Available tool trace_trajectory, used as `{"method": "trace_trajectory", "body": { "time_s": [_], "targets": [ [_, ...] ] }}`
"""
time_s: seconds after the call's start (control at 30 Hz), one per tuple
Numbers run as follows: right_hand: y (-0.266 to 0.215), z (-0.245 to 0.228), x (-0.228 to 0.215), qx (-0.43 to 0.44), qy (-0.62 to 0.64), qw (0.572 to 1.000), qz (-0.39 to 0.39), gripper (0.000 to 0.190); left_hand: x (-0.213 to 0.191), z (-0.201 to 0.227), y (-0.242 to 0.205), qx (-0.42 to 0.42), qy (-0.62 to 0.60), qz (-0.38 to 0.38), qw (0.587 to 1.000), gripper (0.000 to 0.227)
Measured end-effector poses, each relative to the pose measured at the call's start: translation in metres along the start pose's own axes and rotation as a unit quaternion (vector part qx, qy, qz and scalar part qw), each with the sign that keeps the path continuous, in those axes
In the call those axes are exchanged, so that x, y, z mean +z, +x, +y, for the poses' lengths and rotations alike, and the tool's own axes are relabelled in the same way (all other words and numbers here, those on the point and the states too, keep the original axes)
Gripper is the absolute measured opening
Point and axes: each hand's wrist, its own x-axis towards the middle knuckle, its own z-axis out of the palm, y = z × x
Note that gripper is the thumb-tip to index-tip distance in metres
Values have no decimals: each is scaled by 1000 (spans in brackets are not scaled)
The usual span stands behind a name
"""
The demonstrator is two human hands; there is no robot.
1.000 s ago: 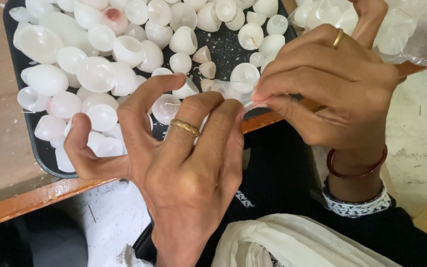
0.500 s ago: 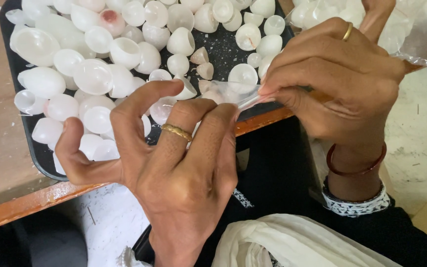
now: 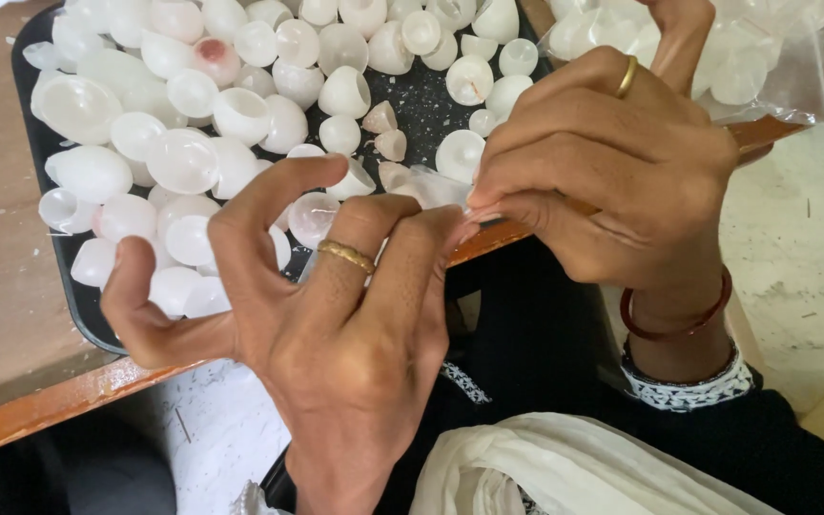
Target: The person picks up small white bowl-shaped objects from a tray and places them into clear plastic bags, closing the bags once filled.
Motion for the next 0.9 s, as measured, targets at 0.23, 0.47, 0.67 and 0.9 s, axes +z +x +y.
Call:
{"method": "trace_trajectory", "body": {
  "time_s": [0.23,0.47,0.67,0.9],
  "targets": [
    [8,7,-3,23,-35,999,18,18,-10,-27,-21,-11,152,-3,988,11],
    [-11,27,5,79,27,996,28,21,-16,-34,-11,-77,31,-8,997,15],
    [-29,24,27,124,290,947,-58,74,7,-75,-22,-147,-231,16,962,12],
    [-45,19,38,360,371,854,-60,38,73,-332,-67,-138,-237,-81,958,24]
  ]
}}
